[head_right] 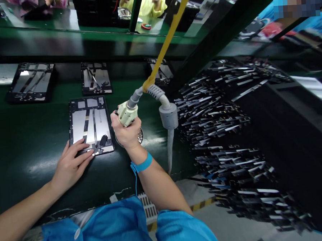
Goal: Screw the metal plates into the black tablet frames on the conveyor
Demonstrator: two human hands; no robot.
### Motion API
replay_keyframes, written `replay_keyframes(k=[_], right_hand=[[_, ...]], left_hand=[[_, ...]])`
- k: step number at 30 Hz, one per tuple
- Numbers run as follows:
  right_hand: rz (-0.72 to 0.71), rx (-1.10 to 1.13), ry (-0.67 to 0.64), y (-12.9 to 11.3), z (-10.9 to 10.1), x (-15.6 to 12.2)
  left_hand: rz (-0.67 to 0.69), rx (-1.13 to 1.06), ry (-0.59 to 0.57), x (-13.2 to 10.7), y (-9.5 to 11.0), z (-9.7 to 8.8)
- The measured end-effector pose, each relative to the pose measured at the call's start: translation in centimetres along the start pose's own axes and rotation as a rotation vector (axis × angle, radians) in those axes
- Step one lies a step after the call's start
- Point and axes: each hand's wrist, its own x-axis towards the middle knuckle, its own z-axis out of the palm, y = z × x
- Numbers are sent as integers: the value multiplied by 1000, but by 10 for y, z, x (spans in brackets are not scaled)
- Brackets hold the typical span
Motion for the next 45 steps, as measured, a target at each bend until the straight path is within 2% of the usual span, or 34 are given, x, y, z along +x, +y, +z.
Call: replay_keyframes(k=[6, 12, 14, 16, 18, 20, 25, 33, 37, 39, 40, 43, 45], right_hand=[[6, 19, -2, -2, 0, 3], [-42, 174, 37, -48, 9, -3], [-32, 259, -54, -63, 15, -16], [-4, 344, -197, -69, 20, -32], [20, 388, -309, -68, 26, -45], [33, 394, -350, -64, 30, -54], [63, 352, -374, -57, 35, -60], [55, 216, -402, -52, 32, -65], [35, 204, -444, -52, 31, -65], [12, 210, -453, -52, 31, -64], [0, 220, -457, -51, 32, -65], [-4, 260, -456, -49, 35, -65], [36, 289, -454, -50, 34, -62]], left_hand=[[5, 0, 13, 1, 1, 1], [-34, -35, 14, 1, 2, 3], [-47, -55, 5, 2, 2, 3], [-54, -72, -10, 2, 2, 2], [-59, -84, -14, 2, 1, 2], [-61, -94, -14, 3, 1, 2], [-75, -97, -16, 3, 2, 1], [-70, -124, 0, 1, 1, 5], [-80, -185, -9, 1, -1, -2], [-160, -256, 42, 7, -6, -9], [-248, -275, 78, 12, -10, -12], [-662, -278, 89, 32, -21, -19], [-856, -287, 47, 45, -28, -20]])
